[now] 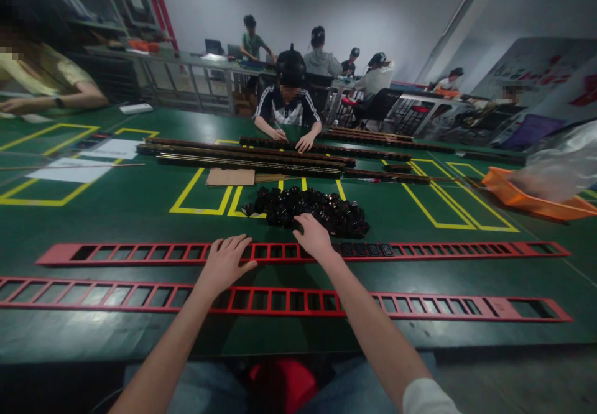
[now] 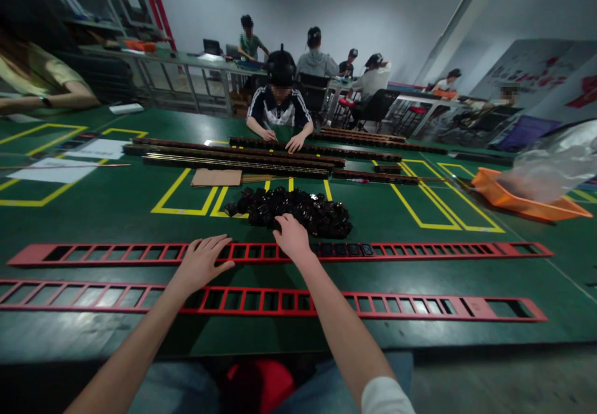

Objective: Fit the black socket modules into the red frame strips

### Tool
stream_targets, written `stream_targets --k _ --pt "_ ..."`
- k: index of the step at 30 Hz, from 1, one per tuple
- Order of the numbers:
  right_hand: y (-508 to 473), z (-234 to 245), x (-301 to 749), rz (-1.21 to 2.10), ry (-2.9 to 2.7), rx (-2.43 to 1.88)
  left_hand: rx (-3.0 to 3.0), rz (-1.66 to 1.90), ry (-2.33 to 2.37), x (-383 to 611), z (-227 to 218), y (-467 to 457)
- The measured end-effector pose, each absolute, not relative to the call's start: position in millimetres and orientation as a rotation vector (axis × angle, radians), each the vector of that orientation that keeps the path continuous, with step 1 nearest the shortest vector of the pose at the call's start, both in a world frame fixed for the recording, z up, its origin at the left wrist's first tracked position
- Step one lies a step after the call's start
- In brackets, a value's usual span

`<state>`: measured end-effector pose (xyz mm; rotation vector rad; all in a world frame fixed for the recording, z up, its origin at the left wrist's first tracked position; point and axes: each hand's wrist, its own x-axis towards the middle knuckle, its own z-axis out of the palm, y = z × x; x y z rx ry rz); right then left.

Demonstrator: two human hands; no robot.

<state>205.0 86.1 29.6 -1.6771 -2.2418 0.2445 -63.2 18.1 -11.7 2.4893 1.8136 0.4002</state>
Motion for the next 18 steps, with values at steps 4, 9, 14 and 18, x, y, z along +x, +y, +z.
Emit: stream_targets --k 4,9,14,18 --pt "93 28 203 0.254 -2.291 -1.72 2.48 0.386 1.803 -63 -11 17" --pt "93 28 202 0.296 -2.181 -1.825 2.468 0.376 1.805 -62 -8 16" --pt "74 30 209 0.443 -2.03 -1.54 2.49 0.399 1.805 -63 -12 17" --pt "50 32 214 0.53 -2.042 -1.255 2.502 0.414 1.81 -64 -16 18"
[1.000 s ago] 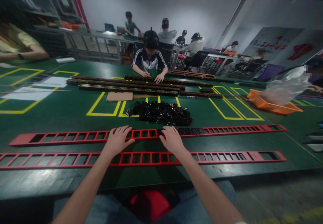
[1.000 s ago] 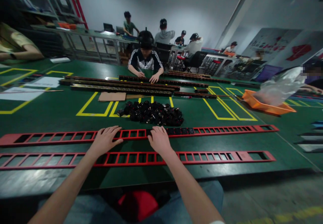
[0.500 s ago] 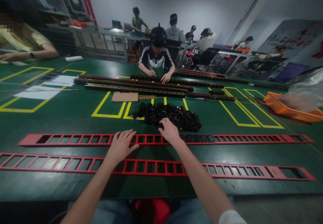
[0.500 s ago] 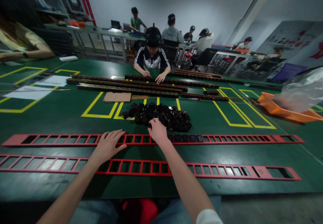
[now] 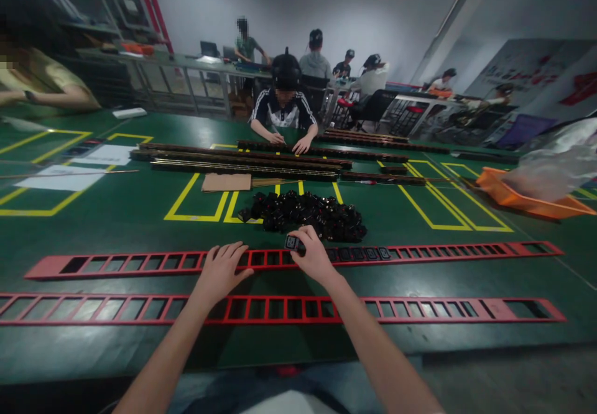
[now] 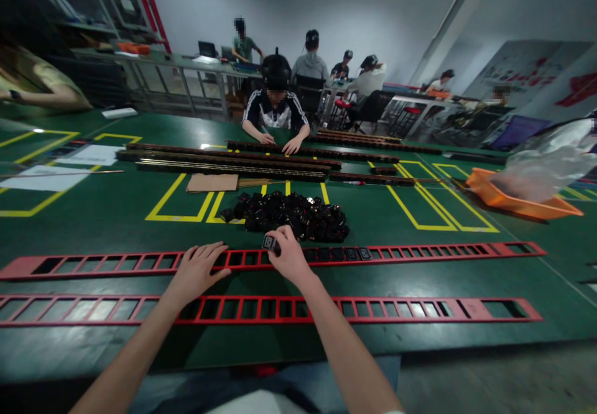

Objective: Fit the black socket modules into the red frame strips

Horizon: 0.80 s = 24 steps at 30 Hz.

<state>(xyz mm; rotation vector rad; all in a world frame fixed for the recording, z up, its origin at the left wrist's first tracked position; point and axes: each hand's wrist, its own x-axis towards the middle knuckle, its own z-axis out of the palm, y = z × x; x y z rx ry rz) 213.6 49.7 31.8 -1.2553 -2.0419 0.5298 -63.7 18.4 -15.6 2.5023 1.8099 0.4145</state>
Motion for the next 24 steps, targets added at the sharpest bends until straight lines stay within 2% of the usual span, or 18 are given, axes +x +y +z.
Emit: stream_targets --k 7,24 --pt "33 27 216 0.643 -2.065 -1.102 2.488 0.389 1.817 -63 -11 19" --pt "35 7 216 0.392 -2.176 -1.106 2.476 0.393 1.826 -63 -9 18"
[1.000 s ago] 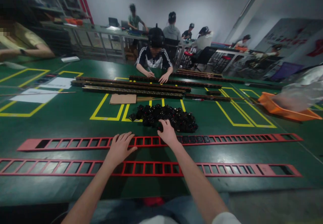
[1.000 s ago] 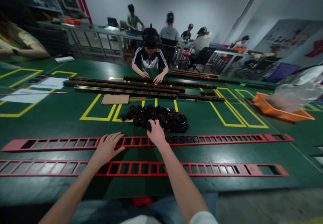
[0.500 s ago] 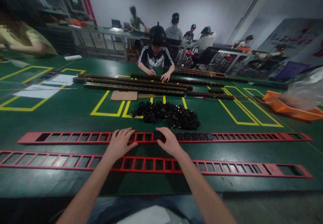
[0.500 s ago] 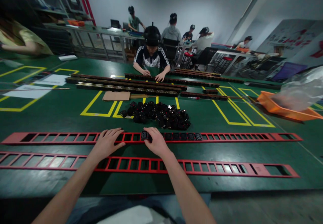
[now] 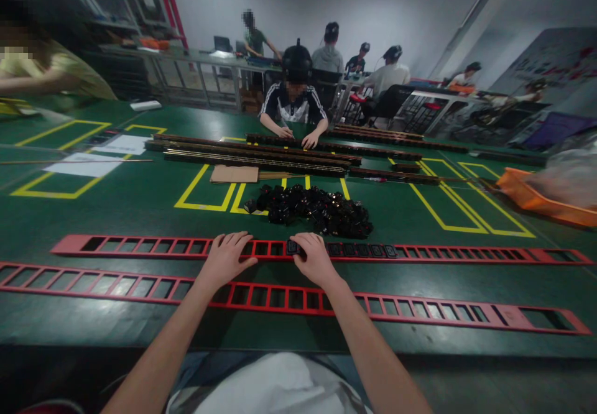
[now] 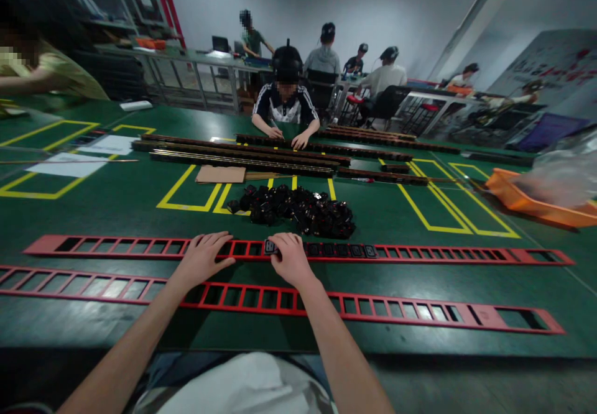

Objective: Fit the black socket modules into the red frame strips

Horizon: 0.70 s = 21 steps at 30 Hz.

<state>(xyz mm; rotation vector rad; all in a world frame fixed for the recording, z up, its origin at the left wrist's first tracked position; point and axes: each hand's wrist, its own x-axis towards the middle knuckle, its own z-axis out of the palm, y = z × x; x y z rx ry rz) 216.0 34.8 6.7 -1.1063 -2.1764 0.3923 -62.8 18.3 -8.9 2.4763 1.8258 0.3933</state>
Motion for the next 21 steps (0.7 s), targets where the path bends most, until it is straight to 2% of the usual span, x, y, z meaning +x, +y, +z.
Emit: stream_targets --k 21 --pt "35.9 3.6 216.5 0.328 -2.255 -1.143 2.466 0.424 1.827 -63.8 -11.1 21.5"
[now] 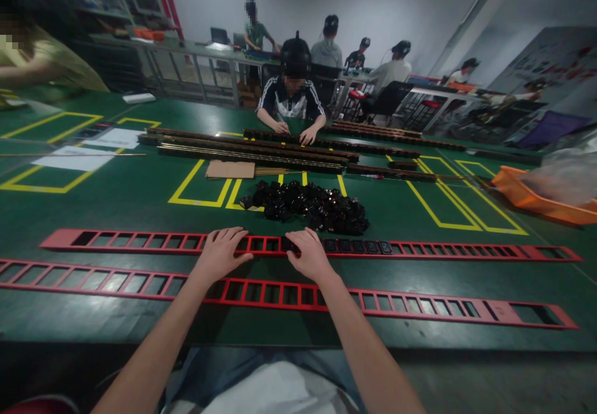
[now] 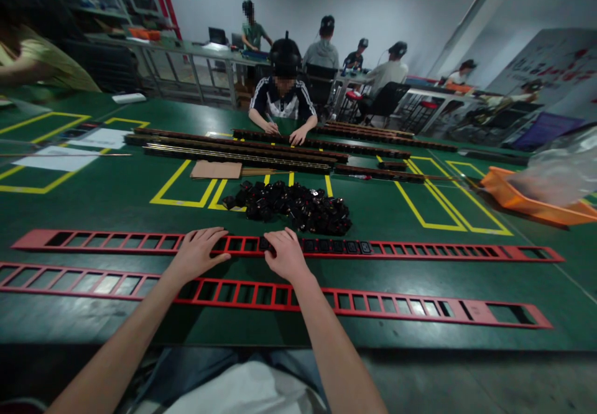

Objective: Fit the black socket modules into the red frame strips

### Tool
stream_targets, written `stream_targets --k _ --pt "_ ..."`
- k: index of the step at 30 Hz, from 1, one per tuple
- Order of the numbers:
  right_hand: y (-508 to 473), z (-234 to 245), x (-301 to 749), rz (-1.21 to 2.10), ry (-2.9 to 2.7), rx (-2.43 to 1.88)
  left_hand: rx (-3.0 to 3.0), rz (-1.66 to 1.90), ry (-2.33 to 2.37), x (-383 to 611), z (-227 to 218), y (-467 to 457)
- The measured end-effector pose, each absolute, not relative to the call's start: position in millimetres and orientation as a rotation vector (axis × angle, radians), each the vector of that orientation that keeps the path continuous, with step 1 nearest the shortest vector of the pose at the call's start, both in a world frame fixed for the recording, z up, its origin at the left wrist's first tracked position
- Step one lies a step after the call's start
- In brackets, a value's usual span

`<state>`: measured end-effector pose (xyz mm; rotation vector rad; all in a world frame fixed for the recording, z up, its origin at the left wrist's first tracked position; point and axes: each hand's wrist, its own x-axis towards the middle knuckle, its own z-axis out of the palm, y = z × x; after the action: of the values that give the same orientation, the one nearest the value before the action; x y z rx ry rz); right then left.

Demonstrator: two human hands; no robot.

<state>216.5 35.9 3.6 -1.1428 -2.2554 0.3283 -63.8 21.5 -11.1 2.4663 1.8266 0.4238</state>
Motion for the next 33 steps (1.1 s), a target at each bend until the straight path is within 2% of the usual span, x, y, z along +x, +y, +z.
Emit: stream_targets --k 8,17,33 --pt "29 13 218 0.291 -2.257 -1.271 2.478 0.484 1.672 -57 -3 17" --pt "29 10 221 0.266 -2.284 -1.266 2.476 0.546 1.439 20 11 38" --pt "29 10 221 0.25 -2.282 -1.366 2.367 0.516 1.453 21 1 38"
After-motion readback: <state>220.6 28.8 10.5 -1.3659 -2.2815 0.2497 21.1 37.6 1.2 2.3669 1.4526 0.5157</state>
